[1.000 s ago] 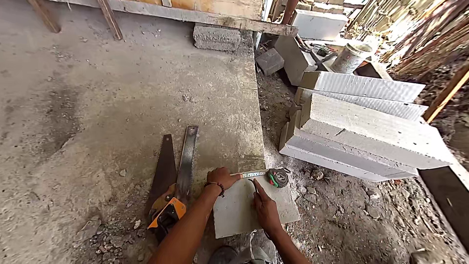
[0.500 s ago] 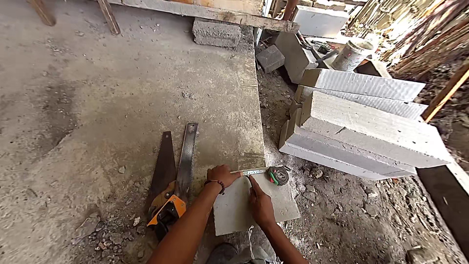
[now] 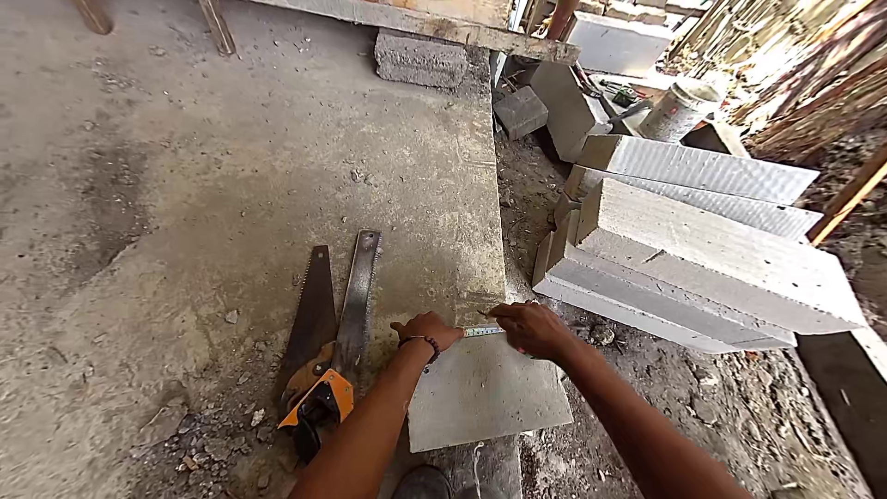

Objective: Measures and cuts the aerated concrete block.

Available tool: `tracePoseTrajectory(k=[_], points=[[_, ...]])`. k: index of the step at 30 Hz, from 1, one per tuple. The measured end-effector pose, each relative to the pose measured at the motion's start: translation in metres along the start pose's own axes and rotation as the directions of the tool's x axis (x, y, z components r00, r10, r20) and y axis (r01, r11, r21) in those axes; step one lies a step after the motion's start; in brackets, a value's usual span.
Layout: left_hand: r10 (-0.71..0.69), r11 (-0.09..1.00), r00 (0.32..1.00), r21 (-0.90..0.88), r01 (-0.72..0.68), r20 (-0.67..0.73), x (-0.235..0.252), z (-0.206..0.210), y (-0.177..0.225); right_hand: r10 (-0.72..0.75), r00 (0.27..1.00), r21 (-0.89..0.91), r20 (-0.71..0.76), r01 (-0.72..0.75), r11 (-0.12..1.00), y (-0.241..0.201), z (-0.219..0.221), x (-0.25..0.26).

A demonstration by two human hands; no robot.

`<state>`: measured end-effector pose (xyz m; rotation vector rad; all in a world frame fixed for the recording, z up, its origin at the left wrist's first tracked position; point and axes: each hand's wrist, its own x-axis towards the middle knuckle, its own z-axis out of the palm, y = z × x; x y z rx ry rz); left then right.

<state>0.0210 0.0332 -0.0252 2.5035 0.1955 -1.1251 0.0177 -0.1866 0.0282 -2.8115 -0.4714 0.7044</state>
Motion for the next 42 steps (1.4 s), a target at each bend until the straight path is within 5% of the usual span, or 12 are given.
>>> tracePoseTrajectory(k=[8, 16, 26, 42], points=[[0.004, 1.0, 1.0, 0.005, -0.004, -0.02, 0.002, 0.005, -0.001, 0.064, 0.962, -0.246, 0.267, 0.003, 0.969, 0.001, -0.015, 0.048], [0.014, 1.0, 0.999, 0.004, -0.014, -0.033, 0.004, 0.008, -0.003, -0.08, 0.952, -0.482, 0.297, 0.222, 0.847, -0.004, -0.01, 0.078], [0.012, 1.0, 0.999, 0.011, -0.011, -0.046, 0.004, 0.01, -0.004, -0.198, 0.9, -0.519, 0.388, 0.391, 0.761, -0.013, -0.004, 0.1], [0.035, 0.999, 0.997, 0.003, -0.035, -0.062, 0.006, 0.013, -0.006, -0.196, 0.863, -0.52, 0.465, 0.446, 0.729, -0.017, -0.011, 0.113]])
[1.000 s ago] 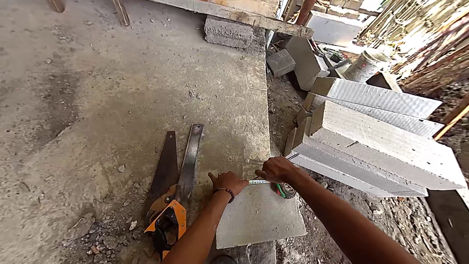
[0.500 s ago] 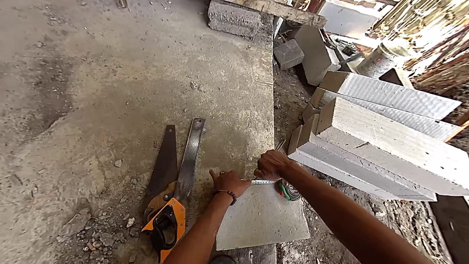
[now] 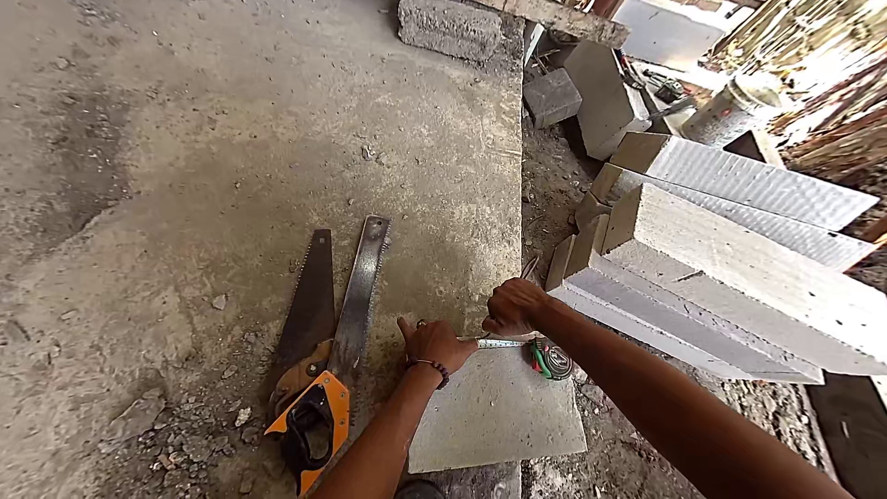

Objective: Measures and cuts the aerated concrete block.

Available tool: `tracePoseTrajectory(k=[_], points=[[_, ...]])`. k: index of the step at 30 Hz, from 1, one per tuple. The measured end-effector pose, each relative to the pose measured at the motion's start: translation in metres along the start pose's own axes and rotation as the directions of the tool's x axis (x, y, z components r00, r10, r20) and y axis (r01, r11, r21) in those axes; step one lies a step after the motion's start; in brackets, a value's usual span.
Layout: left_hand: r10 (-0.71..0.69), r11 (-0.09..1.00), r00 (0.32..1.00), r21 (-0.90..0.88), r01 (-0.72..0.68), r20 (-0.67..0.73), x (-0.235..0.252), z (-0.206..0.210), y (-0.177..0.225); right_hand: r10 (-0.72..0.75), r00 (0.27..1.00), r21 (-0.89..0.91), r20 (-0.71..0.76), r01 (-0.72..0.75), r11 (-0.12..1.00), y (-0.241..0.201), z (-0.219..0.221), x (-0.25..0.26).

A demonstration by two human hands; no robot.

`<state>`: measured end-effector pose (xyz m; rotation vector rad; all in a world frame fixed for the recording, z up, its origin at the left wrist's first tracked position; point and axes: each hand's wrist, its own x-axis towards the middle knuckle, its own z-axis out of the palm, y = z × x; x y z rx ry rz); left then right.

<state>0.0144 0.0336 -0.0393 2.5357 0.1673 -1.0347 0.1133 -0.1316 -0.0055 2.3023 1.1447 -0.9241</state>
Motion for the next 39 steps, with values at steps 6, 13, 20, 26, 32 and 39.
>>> tracePoseTrajectory(k=[6, 13, 20, 26, 32, 39], points=[[0.013, 1.0, 1.0, 0.004, -0.013, -0.01, 0.0, 0.001, -0.001, -0.021, 1.0, -0.023, 0.01, 0.021, 1.0, 0.0, -0.004, 0.002], [0.026, 0.999, 0.999, 0.039, -0.025, -0.019, -0.001, 0.002, 0.0, -0.075, 0.997, -0.084, 0.001, 0.075, 0.994, -0.004, -0.013, 0.009], [0.067, 0.998, 0.997, 0.011, -0.066, -0.033, -0.002, 0.003, -0.003, -0.171, 0.985, -0.155, -0.035, 0.164, 0.974, -0.007, -0.021, 0.012], [0.08, 0.997, 0.996, 0.013, -0.079, -0.046, -0.002, 0.004, -0.003, -0.297, 0.95, -0.224, -0.095, 0.27, 0.936, 0.001, -0.014, 0.017], [0.1, 0.994, 0.994, 0.042, -0.098, -0.053, 0.002, 0.01, -0.005, 0.0, 0.978, -0.112, -0.207, -0.024, 0.993, 0.046, -0.058, 0.022], [0.082, 0.996, 0.996, 0.034, -0.081, -0.041, 0.002, 0.011, -0.006, -0.085, 0.996, -0.062, -0.041, 0.082, 0.995, 0.012, -0.021, 0.007]])
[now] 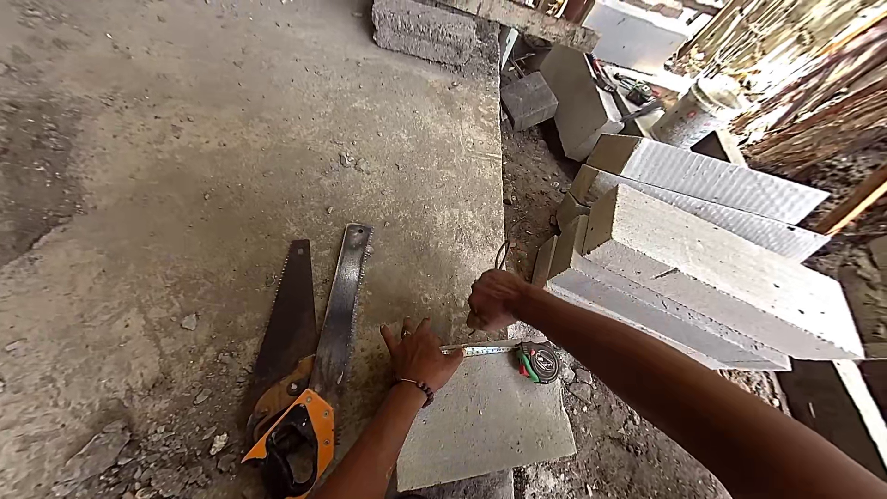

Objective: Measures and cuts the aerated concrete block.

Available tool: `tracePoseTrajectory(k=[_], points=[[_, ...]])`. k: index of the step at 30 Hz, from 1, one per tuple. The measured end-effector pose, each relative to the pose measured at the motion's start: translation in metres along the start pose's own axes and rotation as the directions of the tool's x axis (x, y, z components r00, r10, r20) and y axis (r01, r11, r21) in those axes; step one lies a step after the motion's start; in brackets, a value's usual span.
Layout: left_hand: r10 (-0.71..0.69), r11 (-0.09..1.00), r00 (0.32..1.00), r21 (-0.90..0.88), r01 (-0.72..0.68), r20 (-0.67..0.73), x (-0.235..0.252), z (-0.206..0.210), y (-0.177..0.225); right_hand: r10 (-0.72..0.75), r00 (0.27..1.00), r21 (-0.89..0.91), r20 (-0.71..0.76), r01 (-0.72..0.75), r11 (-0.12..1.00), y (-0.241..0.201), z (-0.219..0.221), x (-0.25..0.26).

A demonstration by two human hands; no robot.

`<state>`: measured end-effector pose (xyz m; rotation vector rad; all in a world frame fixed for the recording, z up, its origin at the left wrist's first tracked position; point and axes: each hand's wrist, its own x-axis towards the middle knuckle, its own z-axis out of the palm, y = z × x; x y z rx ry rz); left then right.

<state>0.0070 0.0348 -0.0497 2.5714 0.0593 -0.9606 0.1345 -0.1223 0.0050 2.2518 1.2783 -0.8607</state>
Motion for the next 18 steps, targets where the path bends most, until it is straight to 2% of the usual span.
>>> tracePoseTrajectory(k=[5, 18], points=[[-0.003, 1.0, 1.0, 0.004, 0.003, -0.013, -0.001, 0.001, -0.001, -0.04, 0.999, 0.002, 0.002, 0.04, 0.999, -0.007, 0.017, 0.003], [-0.007, 1.0, 1.0, 0.01, 0.007, -0.012, 0.0, 0.0, 0.001, -0.053, 0.998, 0.008, 0.029, 0.053, 0.999, -0.007, 0.013, 0.005]])
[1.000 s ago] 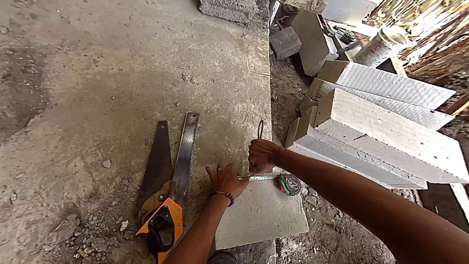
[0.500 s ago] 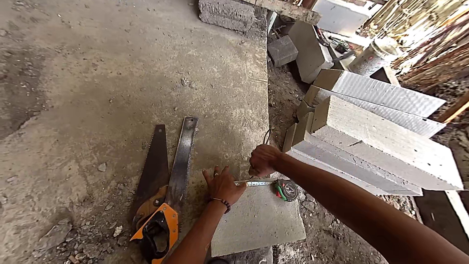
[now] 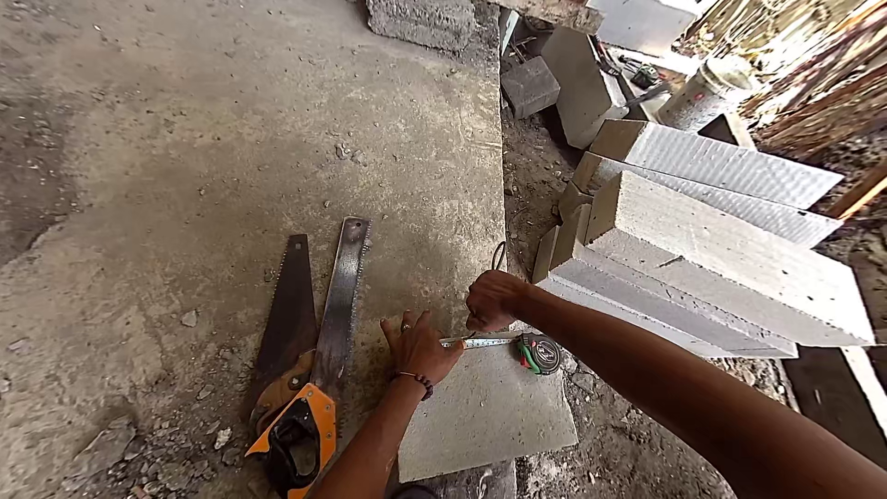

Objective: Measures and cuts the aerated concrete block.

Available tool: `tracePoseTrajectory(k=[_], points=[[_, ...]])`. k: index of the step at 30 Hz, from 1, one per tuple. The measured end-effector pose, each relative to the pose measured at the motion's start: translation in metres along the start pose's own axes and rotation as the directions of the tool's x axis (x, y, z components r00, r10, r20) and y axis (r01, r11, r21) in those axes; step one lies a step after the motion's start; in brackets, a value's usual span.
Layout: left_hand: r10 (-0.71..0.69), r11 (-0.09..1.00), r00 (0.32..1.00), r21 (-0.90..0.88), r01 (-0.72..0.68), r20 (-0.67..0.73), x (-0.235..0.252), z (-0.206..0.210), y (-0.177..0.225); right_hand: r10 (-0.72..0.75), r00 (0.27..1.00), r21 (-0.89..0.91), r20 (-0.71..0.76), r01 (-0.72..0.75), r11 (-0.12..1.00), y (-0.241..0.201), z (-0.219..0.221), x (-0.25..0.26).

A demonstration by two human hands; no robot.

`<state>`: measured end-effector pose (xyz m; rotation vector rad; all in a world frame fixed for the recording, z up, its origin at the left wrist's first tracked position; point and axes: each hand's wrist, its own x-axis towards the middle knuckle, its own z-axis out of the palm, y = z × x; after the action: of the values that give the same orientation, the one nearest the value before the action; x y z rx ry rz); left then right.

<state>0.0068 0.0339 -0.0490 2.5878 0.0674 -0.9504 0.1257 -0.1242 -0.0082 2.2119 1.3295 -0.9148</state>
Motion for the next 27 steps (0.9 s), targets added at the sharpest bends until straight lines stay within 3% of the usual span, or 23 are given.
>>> tracePoseTrajectory(k=[13, 15, 18, 22, 27], points=[[0.011, 1.0, 1.0, -0.012, -0.011, -0.018, 0.0, 0.0, -0.002, 0.007, 1.0, 0.021, 0.004, -0.007, 1.0, 0.001, -0.002, 0.006], [0.016, 1.0, 1.0, -0.009, -0.016, -0.02, -0.001, 0.002, -0.002, 0.1, 0.993, 0.082, -0.058, -0.095, 0.992, 0.004, 0.001, 0.005], [0.012, 1.0, 1.0, 0.008, -0.012, -0.01, 0.0, -0.003, -0.001, 0.32, 0.925, 0.309, -0.206, -0.249, 0.918, 0.011, 0.009, -0.008], [0.008, 1.0, 1.0, -0.009, -0.008, -0.024, -0.001, -0.002, -0.002, 0.495, 0.856, 0.558, -0.147, -0.341, 0.756, -0.006, 0.034, -0.058], [0.016, 1.0, 0.999, -0.008, -0.016, -0.041, 0.003, 0.0, -0.007, 0.605, 0.795, 0.619, -0.039, -0.456, 0.639, -0.033, 0.082, -0.131]])
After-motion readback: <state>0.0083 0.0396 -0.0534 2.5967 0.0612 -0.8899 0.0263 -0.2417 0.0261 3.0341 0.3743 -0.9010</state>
